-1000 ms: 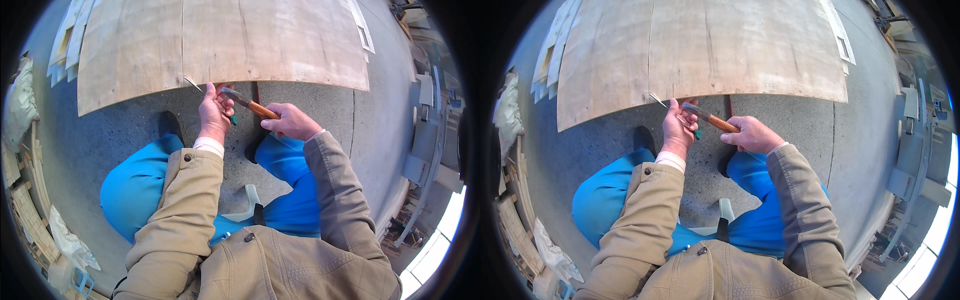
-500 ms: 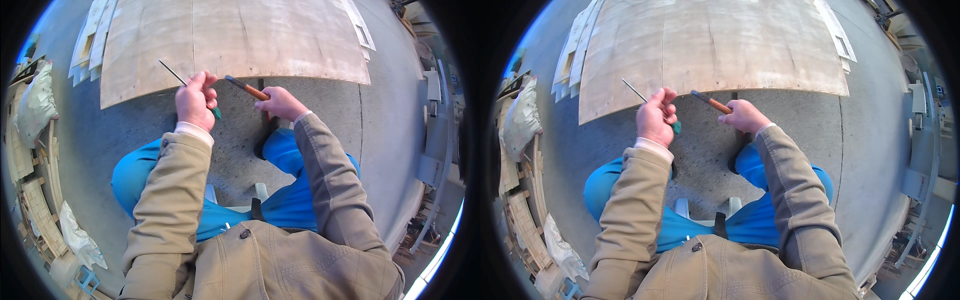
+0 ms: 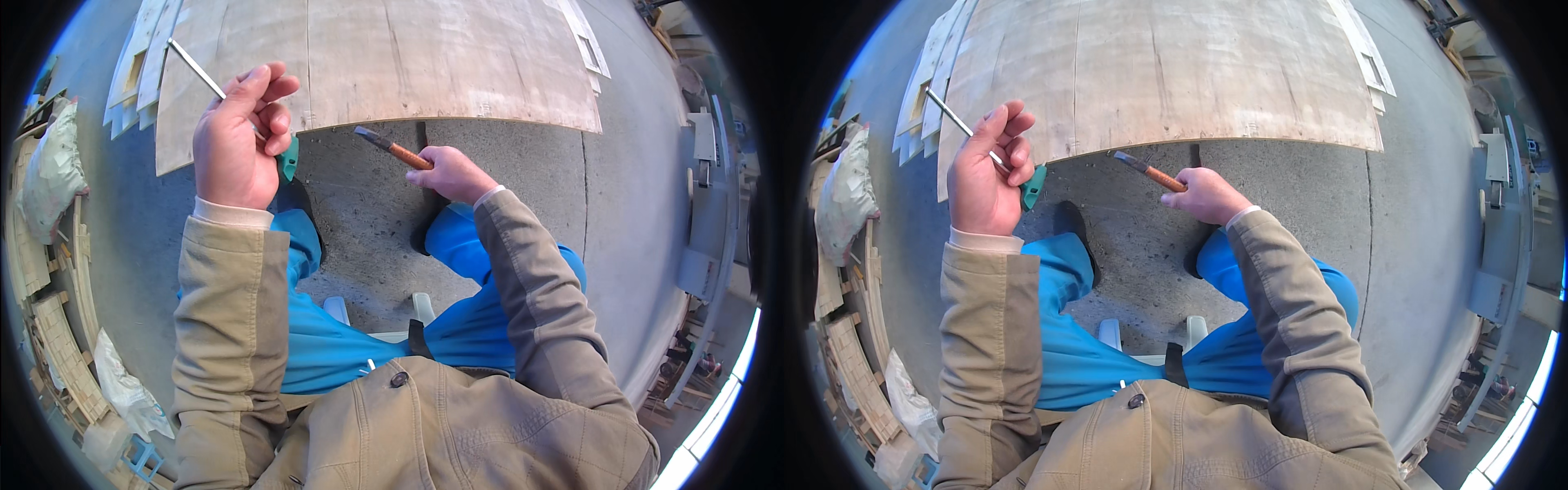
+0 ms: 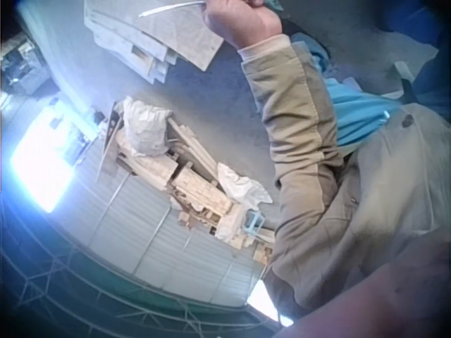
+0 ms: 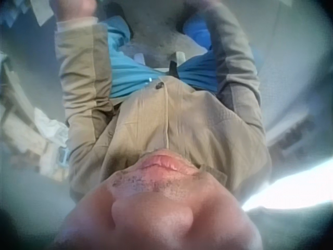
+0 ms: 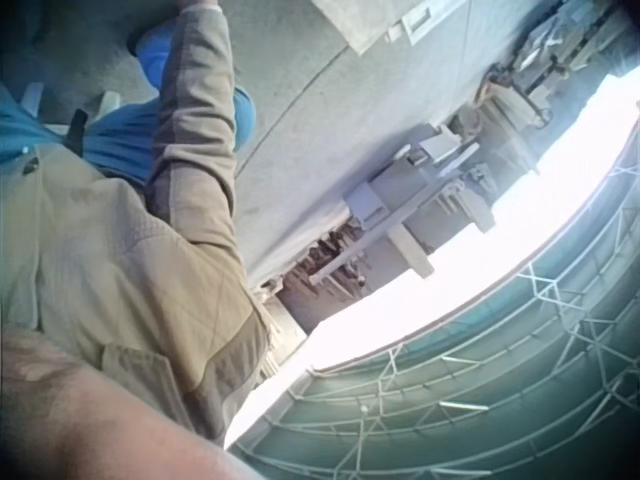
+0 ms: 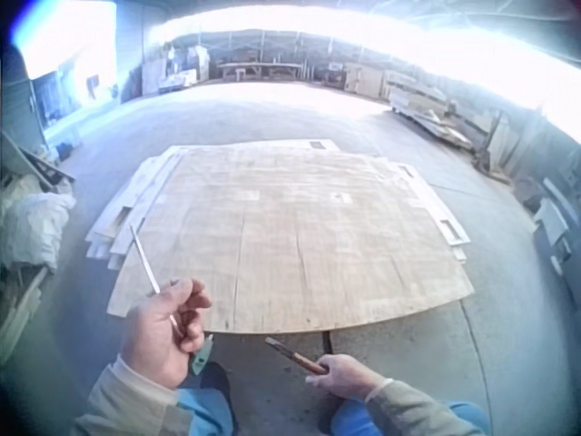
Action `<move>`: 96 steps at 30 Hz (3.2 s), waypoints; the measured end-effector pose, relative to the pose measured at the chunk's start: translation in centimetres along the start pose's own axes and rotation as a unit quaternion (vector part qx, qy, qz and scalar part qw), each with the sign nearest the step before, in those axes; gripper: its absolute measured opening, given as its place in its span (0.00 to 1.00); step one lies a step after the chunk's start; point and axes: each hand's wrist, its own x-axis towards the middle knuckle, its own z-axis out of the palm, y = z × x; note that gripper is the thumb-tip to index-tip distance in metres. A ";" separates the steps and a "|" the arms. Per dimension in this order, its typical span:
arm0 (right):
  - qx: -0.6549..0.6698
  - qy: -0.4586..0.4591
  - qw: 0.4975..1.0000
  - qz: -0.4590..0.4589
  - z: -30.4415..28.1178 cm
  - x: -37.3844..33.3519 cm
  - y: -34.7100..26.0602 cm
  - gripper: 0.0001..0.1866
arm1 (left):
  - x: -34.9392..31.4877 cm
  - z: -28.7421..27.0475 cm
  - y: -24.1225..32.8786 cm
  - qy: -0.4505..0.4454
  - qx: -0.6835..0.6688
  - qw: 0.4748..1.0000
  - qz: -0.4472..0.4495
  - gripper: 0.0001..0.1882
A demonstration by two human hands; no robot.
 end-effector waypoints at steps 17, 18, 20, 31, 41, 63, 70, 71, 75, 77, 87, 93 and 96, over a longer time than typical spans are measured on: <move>0.202 0.022 0.978 0.048 3.4 -0.9 -1.0 0.14 | -0.3 -0.1 1.3 -0.040 0.000 0.999 -0.009 0.12; 0.231 0.020 0.970 0.070 3.4 -1.1 -1.0 0.13 | -0.3 -0.2 1.4 -0.042 -0.002 0.999 -0.009 0.12; 0.291 0.015 0.949 0.116 3.3 -1.5 -1.2 0.13 | -0.2 -0.3 1.5 -0.044 -0.004 0.999 -0.007 0.12; 0.191 0.027 0.980 0.038 4.4 -1.0 -0.8 0.23 | -0.4 0.0 1.6 -0.040 0.007 0.999 -0.011 0.13; 0.211 0.145 0.967 -0.010 1.6 -1.0 -0.5 0.28 | 0.6 -0.2 0.5 -0.042 0.069 0.997 0.011 0.09; -0.050 0.290 0.956 -0.009 6.1 2.5 -2.3 0.23 | -1.1 -0.2 1.8 -0.067 0.045 0.997 -0.005 0.13; -0.056 0.249 0.966 0.033 6.2 2.8 -3.0 0.22 | -1.2 -0.9 2.6 -0.069 0.036 0.997 0.009 0.13; -0.056 0.255 0.965 0.022 5.8 2.5 -3.5 0.22 | -1.3 -1.0 2.7 -0.069 0.037 0.997 0.011 0.14; 0.000 0.319 0.947 -0.025 3.1 1.1 -6.1 0.21 | -1.5 -1.1 2.6 -0.058 0.038 0.998 0.010 0.14; 0.054 0.404 0.907 -0.103 2.0 0.1 -6.8 0.21 | -1.6 -1.2 2.6 -0.056 0.035 0.998 0.008 0.14; -0.004 0.374 0.924 -0.079 5.7 2.0 -4.8 0.20 | -2.3 -0.9 3.1 -0.045 0.041 0.998 0.003 0.14; 0.041 0.404 0.911 -0.069 5.7 1.2 -4.0 0.22 | -1.6 -0.5 2.8 -0.045 0.030 0.998 0.020 0.14; 0.060 0.404 0.912 -0.032 8.3 1.6 -1.7 0.24 | -1.7 -1.0 2.5 -0.042 0.041 0.998 0.007 0.14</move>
